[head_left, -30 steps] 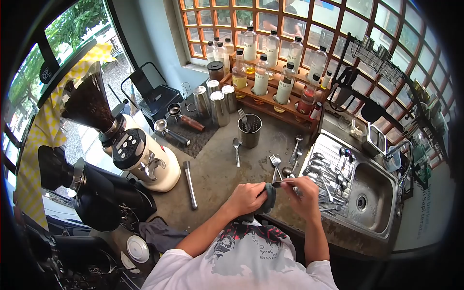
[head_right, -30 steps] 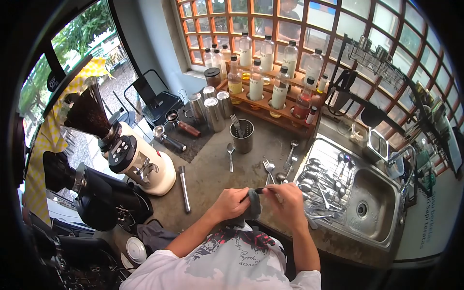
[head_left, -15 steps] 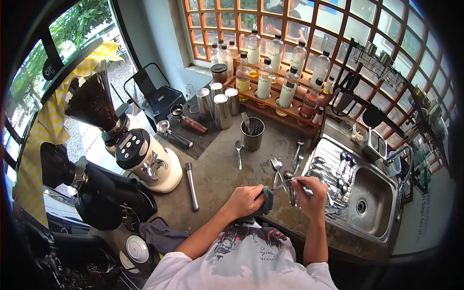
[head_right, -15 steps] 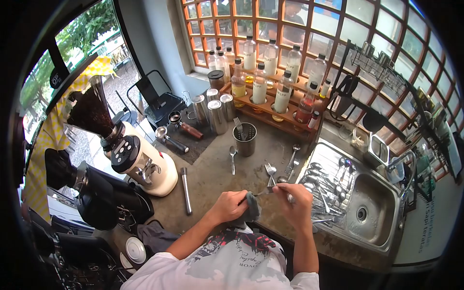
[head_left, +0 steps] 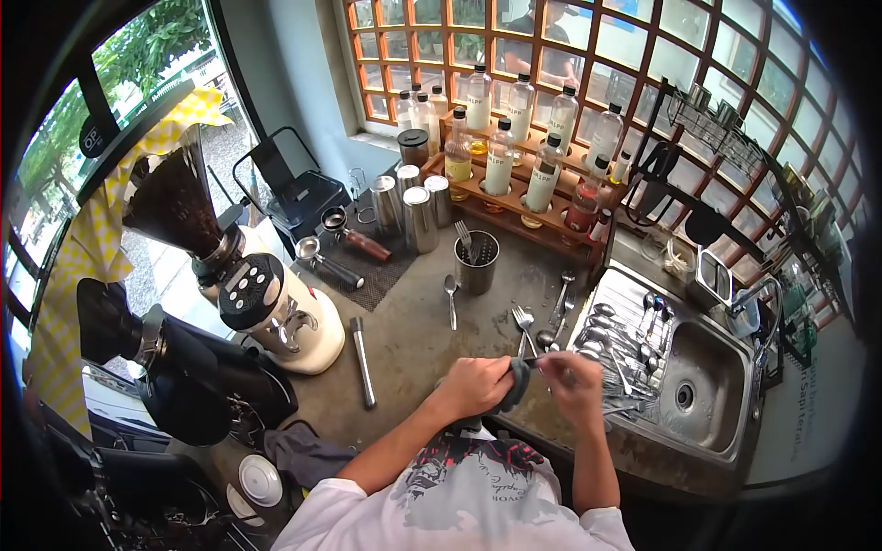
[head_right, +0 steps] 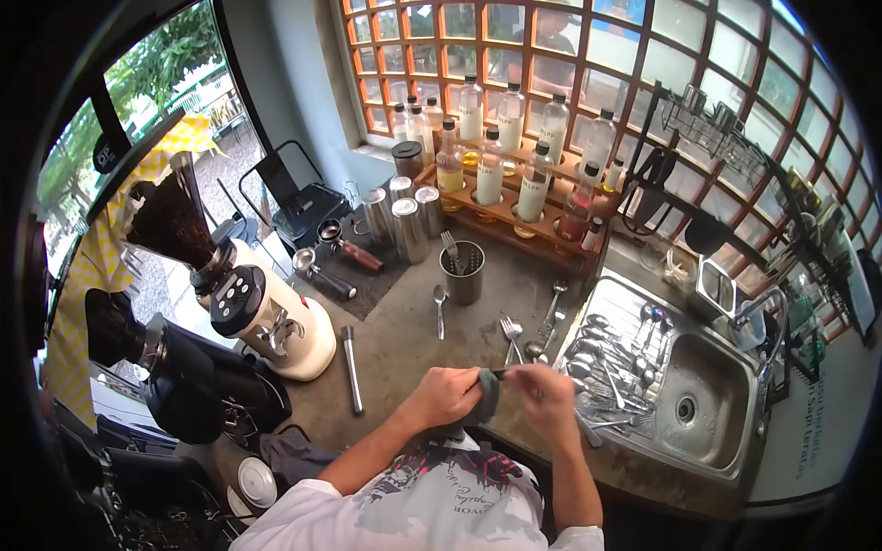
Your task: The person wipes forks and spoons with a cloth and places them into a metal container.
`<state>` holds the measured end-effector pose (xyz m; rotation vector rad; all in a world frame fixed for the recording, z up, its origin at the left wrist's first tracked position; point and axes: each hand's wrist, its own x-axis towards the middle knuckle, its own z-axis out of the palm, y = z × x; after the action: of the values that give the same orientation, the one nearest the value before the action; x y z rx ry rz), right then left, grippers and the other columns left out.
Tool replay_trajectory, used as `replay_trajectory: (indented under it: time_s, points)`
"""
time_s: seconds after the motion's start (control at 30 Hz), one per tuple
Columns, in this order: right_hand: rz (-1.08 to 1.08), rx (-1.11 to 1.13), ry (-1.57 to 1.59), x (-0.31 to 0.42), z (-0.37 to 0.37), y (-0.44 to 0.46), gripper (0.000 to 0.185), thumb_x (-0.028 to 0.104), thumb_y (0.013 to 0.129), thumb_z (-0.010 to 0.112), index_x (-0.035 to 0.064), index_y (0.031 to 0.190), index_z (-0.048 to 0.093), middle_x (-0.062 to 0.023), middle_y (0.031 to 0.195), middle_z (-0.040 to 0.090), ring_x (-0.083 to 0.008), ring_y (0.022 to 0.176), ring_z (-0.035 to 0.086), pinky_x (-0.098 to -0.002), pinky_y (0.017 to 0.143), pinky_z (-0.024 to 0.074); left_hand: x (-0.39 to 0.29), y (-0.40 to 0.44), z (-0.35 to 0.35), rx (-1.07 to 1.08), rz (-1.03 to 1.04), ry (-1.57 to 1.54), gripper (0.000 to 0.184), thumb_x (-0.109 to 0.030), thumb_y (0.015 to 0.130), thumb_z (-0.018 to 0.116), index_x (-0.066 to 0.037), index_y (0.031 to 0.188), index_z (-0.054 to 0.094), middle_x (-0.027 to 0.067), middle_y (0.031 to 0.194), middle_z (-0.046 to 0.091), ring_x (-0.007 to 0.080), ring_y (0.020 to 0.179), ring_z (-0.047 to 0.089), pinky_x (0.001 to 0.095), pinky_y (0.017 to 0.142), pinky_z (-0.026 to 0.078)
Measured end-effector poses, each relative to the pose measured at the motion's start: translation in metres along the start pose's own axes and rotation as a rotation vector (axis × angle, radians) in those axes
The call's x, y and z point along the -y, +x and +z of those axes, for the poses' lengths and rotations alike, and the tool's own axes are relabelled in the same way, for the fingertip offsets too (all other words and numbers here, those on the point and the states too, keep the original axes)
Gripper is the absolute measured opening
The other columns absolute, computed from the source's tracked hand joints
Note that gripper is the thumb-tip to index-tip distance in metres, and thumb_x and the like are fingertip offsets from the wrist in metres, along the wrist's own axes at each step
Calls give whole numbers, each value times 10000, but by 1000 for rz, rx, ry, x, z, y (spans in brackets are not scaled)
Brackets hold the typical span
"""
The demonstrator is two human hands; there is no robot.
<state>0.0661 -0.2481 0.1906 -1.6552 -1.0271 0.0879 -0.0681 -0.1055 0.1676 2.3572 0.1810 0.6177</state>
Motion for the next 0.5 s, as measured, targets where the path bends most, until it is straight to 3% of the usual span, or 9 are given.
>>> replay_trajectory:
  time_s: [0.1, 0.23, 0.33, 0.5]
  points:
    - [-16, 87, 72, 3, 6, -3, 55, 38, 790, 682, 14, 834, 659, -57, 662, 632, -100, 537, 555, -231, 511, 430, -5, 0, 0, 5, 8, -7, 169, -165, 836, 537, -23, 759, 486, 153, 675, 574, 360, 644, 570, 431, 545, 448]
    - [-118, -126, -109, 3, -17, 4, 43, 34, 816, 650, -5, 833, 647, -46, 630, 611, -93, 530, 548, -210, 512, 425, 2, -6, -3, 15, -5, 16, 164, -167, 840, 532, -29, 763, 489, 151, 674, 576, 358, 644, 572, 430, 546, 450]
    - [-22, -39, 7, -10, -3, 0, 46, 44, 813, 657, -1, 819, 653, -51, 639, 618, -89, 552, 555, -211, 518, 422, 2, -2, 1, 24, -5, 39, 166, -176, 847, 526, -36, 766, 492, 147, 667, 577, 351, 639, 578, 428, 540, 454]
    - [-93, 71, -25, 4, -2, 1, 68, 45, 790, 683, 8, 844, 664, -58, 676, 646, -88, 548, 558, -219, 517, 430, -3, 1, -3, 34, -3, 22, 169, -183, 852, 524, -38, 768, 496, 150, 670, 578, 353, 638, 578, 431, 540, 454]
